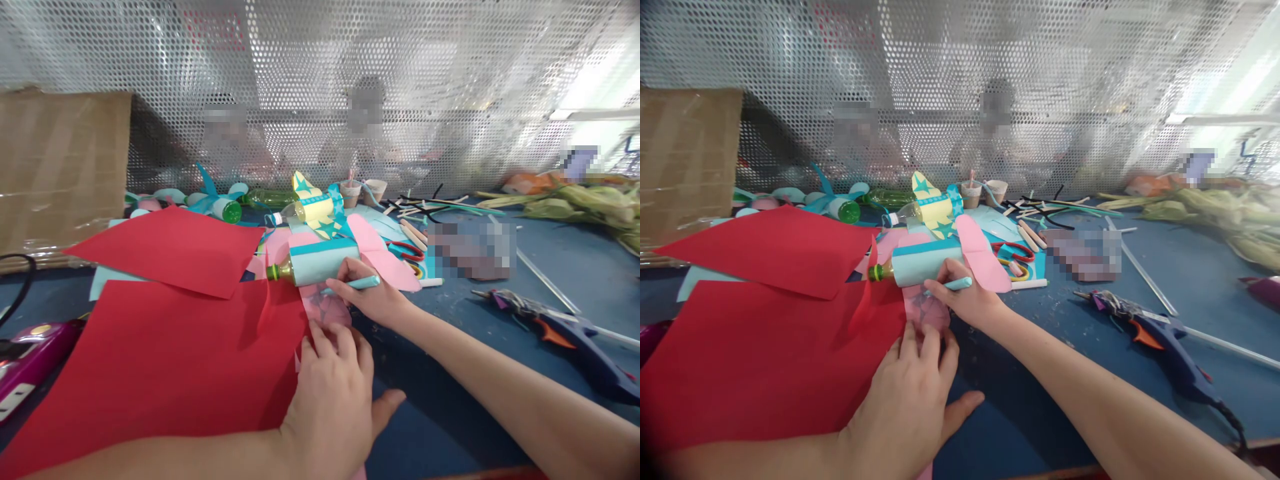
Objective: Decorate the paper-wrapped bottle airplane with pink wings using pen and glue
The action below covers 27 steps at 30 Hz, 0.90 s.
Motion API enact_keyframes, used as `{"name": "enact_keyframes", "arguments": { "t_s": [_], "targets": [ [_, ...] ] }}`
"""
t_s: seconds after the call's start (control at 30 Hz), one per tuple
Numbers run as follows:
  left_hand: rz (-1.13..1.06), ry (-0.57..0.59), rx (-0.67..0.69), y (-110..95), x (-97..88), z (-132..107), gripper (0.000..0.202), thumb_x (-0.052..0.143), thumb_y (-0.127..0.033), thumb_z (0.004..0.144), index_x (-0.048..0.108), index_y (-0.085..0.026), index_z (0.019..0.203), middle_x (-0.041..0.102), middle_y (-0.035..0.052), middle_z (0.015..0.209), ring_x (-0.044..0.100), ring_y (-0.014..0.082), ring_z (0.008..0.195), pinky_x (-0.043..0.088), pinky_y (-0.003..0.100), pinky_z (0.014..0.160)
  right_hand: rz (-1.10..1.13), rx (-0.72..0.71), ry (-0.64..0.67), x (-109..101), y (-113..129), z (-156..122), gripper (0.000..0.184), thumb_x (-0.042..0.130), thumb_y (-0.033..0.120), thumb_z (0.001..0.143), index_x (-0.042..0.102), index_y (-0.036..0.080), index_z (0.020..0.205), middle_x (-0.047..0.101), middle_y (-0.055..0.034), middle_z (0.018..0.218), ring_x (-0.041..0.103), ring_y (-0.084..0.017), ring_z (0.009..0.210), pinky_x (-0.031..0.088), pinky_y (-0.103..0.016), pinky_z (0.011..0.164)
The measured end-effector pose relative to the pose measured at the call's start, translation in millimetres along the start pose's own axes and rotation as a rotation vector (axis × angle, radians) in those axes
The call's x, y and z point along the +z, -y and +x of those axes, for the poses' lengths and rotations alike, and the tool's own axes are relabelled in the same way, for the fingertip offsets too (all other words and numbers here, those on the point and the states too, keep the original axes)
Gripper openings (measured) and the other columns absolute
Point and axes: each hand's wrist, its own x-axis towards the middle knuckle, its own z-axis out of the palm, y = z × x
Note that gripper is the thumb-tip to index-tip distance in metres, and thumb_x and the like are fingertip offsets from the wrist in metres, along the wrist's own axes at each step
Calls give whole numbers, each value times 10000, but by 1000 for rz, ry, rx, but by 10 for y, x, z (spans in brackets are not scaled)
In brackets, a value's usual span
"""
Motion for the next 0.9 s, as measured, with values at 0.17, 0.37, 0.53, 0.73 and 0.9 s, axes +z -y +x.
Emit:
{"name": "enact_keyframes", "arguments": {
  "t_s": [0.17, 0.37, 0.53, 0.73, 0.9],
  "targets": [
    [-10, -25, -11, -3, 21, -4, 670, 496, -618, 840, 639, -52, 1170, 637, 289, 1093, 605, 493, 1039, 552, 527, 754, -60, 21, -40, -20, 6, -1, 264, 540, 385, 806, 385, 242, 647, 429, 69, 500, 424, -119, 498, 343, -265, 498],
    [-10, -42, -4, -1, 34, -14, 670, 503, -617, 838, 640, -49, 1166, 636, 291, 1086, 606, 495, 1034, 551, 533, 757, -83, 35, -39, -37, 7, -1, 250, 533, 352, 798, 375, 247, 635, 425, 69, 484, 427, -130, 504, 352, -272, 510],
    [-7, -53, -1, 6, 26, -14, 673, 507, -618, 834, 642, -49, 1165, 639, 292, 1087, 611, 493, 1027, 557, 528, 747, -118, 33, -54, -52, 15, 0, 234, 529, 318, 791, 377, 246, 628, 415, 62, 507, 449, -143, 554, 370, -281, 562],
    [1, -60, -4, -4, 27, -15, 663, 508, -612, 837, 647, -50, 1159, 642, 293, 1084, 616, 489, 1021, 560, 525, 740, -152, 32, -71, -64, 31, 3, 237, 530, 304, 787, 375, 243, 618, 423, 64, 505, 440, -136, 546, 374, -284, 577],
    [16, -67, 0, 1, 28, -11, 669, 501, -621, 834, 654, -51, 1149, 651, 285, 1073, 624, 486, 1007, 565, 514, 728, -104, 38, -45, -67, 25, 7, 239, 526, 312, 793, 373, 243, 623, 413, 67, 499, 430, -131, 524, 372, -281, 562]
  ]
}}
